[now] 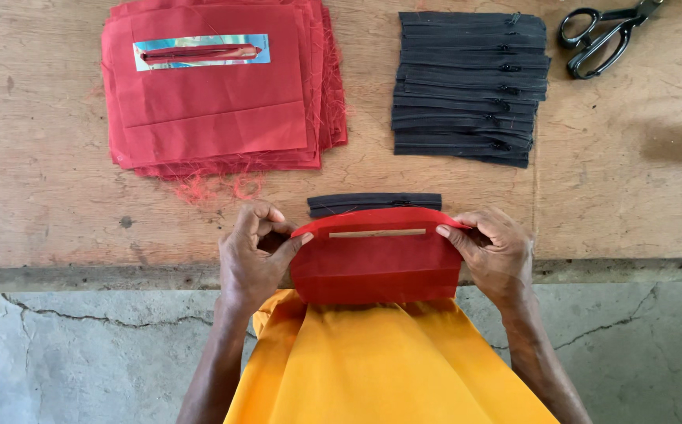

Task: The person assembles red fabric pouches by hand-sewing black zippers into the top openings. They repeatedly pick up a pouch, align the zipper, and stitch it in place using a needle and thread, then place the finished item on a stack.

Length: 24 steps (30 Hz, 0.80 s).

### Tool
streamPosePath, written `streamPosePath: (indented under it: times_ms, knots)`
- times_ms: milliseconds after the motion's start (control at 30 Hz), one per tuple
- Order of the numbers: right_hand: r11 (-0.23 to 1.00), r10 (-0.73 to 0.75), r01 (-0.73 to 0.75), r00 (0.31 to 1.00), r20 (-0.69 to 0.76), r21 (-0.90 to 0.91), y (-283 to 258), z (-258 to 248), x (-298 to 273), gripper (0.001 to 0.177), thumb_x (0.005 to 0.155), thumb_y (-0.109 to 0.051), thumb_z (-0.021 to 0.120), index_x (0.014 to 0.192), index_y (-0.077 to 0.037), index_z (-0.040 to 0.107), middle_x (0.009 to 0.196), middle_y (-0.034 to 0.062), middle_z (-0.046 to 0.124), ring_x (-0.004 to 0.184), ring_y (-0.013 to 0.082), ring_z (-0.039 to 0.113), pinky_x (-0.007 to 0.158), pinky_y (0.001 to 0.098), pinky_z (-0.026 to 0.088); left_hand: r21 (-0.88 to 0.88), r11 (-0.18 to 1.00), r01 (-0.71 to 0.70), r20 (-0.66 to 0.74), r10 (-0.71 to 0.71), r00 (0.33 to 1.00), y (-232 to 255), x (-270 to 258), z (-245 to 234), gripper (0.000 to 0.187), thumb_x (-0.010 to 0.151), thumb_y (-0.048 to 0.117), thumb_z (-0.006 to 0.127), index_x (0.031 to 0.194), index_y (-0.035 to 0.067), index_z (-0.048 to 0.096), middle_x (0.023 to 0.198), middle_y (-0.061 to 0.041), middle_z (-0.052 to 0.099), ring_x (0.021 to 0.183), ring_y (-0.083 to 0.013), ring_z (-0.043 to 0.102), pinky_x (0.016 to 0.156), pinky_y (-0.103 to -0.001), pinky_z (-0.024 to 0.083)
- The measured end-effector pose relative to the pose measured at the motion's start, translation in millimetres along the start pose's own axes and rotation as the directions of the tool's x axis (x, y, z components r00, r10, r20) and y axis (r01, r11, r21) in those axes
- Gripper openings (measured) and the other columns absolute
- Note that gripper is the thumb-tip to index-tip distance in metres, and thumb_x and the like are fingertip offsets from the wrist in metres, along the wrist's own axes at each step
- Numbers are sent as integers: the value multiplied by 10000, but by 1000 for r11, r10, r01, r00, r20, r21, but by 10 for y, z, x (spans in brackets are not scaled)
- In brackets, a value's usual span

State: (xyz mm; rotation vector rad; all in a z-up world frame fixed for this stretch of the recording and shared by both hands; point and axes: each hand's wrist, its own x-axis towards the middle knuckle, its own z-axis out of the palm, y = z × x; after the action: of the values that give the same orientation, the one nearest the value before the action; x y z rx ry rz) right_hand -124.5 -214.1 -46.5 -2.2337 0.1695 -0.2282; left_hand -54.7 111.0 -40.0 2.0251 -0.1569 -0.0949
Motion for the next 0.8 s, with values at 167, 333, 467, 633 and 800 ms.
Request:
streamPosePath:
  times_ms: [167,333,467,633,800]
  knots:
    - [1000,25,-25,1000,-1,7,-1,-1,-6,182,840,-110,849,954,-8,749,850,56,705,755,133,673,648,255,579,17,999,34,7,-34,999,15,-5,3,388,802,78,891,991,43,554,836,-72,766,747,-75,709,683,-249,601]
    - [1000,17,-17,1000,-3,7,-57,-7,23,203,819,-102,858,929,11,730,851,77,707,762,149,673,654,280,550,19,999,25,-24,-25,999,15,-25,8,388,806,74,880,1032,38,567,860,-74,759,782,-74,708,710,-248,601]
    - [996,76,-75,997,9,-39,-82,-35,54,220,783,-110,892,885,12,739,753,89,677,668,173,633,596,306,502,114,992,56,-14,-55,998,109,3,5,336,789,69,880,1043,25,665,820,-66,746,710,-101,689,653,-252,580]
    - [1000,15,-15,1000,8,-18,-129,-66,77,189,793,-117,869,895,-12,749,801,65,718,697,153,658,601,288,524,132,980,-151,68,143,987,217,50,-53,172,789,-1,834,945,33,771,886,-63,754,734,-135,707,631,-261,558]
    - [999,15,-14,1000,15,-35,-79,-58,93,187,804,-141,866,897,-24,754,791,51,723,688,135,661,584,273,538,134,972,-191,83,181,980,230,96,-44,156,788,-9,819,932,30,774,882,-61,747,761,-141,703,641,-263,557]
